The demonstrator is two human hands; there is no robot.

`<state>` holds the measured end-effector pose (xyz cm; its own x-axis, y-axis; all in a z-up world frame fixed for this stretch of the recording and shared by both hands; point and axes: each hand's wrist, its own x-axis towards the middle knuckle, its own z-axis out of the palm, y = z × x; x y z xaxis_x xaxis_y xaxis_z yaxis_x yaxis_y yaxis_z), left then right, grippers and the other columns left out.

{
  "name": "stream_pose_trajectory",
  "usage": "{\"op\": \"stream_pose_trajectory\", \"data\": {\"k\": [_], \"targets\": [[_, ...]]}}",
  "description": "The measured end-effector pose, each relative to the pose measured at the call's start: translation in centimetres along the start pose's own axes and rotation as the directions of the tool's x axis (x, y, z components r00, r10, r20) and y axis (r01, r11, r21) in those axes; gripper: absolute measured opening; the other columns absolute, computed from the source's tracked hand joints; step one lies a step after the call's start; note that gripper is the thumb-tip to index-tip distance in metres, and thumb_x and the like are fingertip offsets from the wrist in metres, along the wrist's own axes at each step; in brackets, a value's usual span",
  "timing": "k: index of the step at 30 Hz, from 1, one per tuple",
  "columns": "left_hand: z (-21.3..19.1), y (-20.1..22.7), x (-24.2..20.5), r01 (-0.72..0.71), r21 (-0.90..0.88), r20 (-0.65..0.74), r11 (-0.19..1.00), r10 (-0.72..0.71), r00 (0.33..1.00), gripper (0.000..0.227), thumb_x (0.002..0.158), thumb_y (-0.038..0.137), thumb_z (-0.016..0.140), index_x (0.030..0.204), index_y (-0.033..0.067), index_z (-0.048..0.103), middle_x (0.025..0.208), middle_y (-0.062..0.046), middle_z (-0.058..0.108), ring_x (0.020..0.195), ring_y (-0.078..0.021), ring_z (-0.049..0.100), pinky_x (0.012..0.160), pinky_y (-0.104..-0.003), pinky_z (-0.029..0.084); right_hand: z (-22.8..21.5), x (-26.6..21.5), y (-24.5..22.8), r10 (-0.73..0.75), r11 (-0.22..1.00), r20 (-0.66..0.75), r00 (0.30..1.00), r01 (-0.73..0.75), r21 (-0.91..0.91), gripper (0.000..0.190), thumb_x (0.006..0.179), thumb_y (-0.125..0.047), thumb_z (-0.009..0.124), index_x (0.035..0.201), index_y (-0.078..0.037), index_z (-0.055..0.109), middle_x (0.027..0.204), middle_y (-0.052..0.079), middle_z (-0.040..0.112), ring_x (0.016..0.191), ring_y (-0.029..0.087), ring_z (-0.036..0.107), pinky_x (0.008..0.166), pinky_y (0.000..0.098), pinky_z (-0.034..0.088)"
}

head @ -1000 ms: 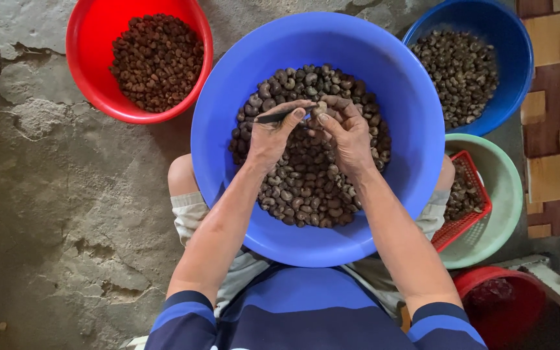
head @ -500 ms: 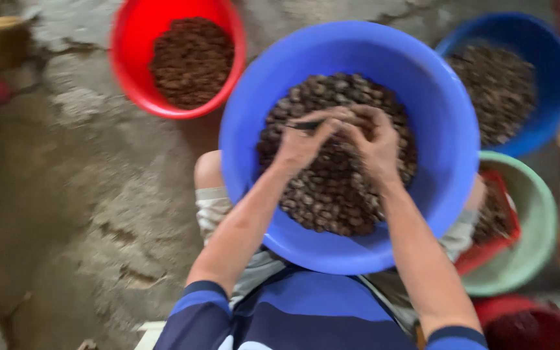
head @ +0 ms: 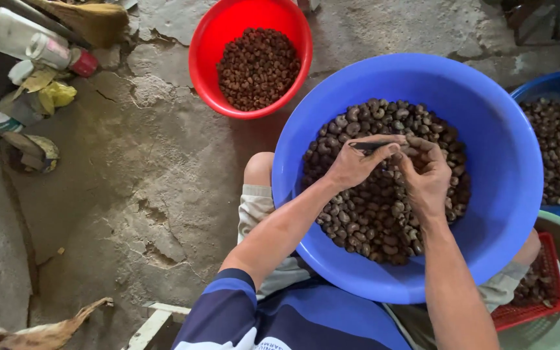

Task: A person sits on the floor using a small hand tool to peel the skins off cashew nuts and sort them into different baskets.

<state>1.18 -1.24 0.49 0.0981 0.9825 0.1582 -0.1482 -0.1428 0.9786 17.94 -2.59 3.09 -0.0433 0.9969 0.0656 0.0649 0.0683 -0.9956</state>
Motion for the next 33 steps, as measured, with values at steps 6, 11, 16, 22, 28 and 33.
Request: {"op": "stream_pose_trajectory", "data": {"k": [6, 11, 16, 22, 28, 33], "targets": [[-0.4, -0.2, 0.1, 0.031, -0.019, 0.028, 0.999, -0.031, 0.999, 0.033, 0.114, 0.037, 0.071, 0.132, 0.0115, 0.080, 0.126, -0.015, 0.079, 0.126, -0.0346, 0.073, 0.113, -0.055, 0.056, 0.2, -0.1, 1.2, -0.018, 1.000, 0.000, 1.000, 0.018, -0.012, 0.031, 0.109, -0.006, 0.070, 0.133, 0.006, 0.054, 0.109, 0.026, 0.070, 0.095, 0.030, 0.072, 0.077, 0.0427, 0.061], [0.2, 0.2, -0.6, 0.036, -0.009, 0.036, 0.999, -0.035, 0.999, 0.032, 0.115, 0.035, 0.070, 0.135, 0.0114, 0.078, 0.126, -0.017, 0.078, 0.127, -0.0377, 0.072, 0.112, -0.059, 0.057, 0.8, -0.2, 1.3, 0.071, 0.997, -0.050, 0.996, -0.069, 0.036, 0.030, 0.106, -0.006, 0.069, 0.133, 0.003, 0.059, 0.108, 0.020, 0.071, 0.095, 0.023, 0.071, 0.078, 0.0376, 0.061], [0.2, 0.6, -0.4, 0.066, 0.029, 0.047, 0.997, -0.068, 0.997, 0.034, 0.113, 0.035, 0.071, 0.130, 0.0059, 0.078, 0.122, -0.023, 0.078, 0.125, -0.0427, 0.071, 0.108, -0.062, 0.057, 1.1, -0.4, 0.7, 0.029, 0.996, -0.068, 0.997, -0.035, -0.079, 0.023, 0.110, -0.007, 0.065, 0.130, 0.004, 0.061, 0.108, 0.027, 0.071, 0.097, 0.036, 0.073, 0.075, 0.0469, 0.063], [0.2, 0.3, -0.1, 0.075, 0.020, 0.053, 0.997, -0.076, 0.996, 0.031, 0.112, 0.035, 0.072, 0.128, 0.0095, 0.080, 0.125, -0.018, 0.078, 0.128, -0.0376, 0.071, 0.112, -0.057, 0.057, 1.0, -0.2, 0.3, 0.056, 0.997, -0.059, 0.997, -0.059, -0.045, 0.031, 0.111, -0.010, 0.062, 0.138, 0.004, 0.058, 0.114, 0.028, 0.070, 0.101, 0.037, 0.072, 0.077, 0.0471, 0.064], [0.1, 0.7, 0.2, 0.077, 0.018, 0.076, 0.997, -0.078, 0.994, 0.033, 0.113, 0.032, 0.071, 0.131, 0.0060, 0.078, 0.132, -0.023, 0.074, 0.137, -0.0438, 0.063, 0.119, -0.065, 0.051, 0.1, 0.0, 2.1, 0.107, 0.993, -0.027, 0.994, -0.106, 0.059, 0.036, 0.110, -0.009, 0.058, 0.144, 0.004, 0.056, 0.117, 0.029, 0.070, 0.102, 0.031, 0.071, 0.078, 0.0439, 0.064], [0.2, 1.2, 0.2, 0.124, -0.004, 0.038, 0.992, -0.124, 0.992, 0.033, 0.112, 0.034, 0.071, 0.132, 0.0071, 0.078, 0.134, -0.022, 0.074, 0.140, -0.0431, 0.061, 0.122, -0.065, 0.048, 0.2, 0.0, 0.9, 0.153, 0.970, -0.028, 0.988, -0.145, 0.195, 0.039, 0.107, -0.006, 0.058, 0.145, 0.006, 0.055, 0.121, 0.029, 0.068, 0.108, 0.031, 0.067, 0.088, 0.0496, 0.062]]}}
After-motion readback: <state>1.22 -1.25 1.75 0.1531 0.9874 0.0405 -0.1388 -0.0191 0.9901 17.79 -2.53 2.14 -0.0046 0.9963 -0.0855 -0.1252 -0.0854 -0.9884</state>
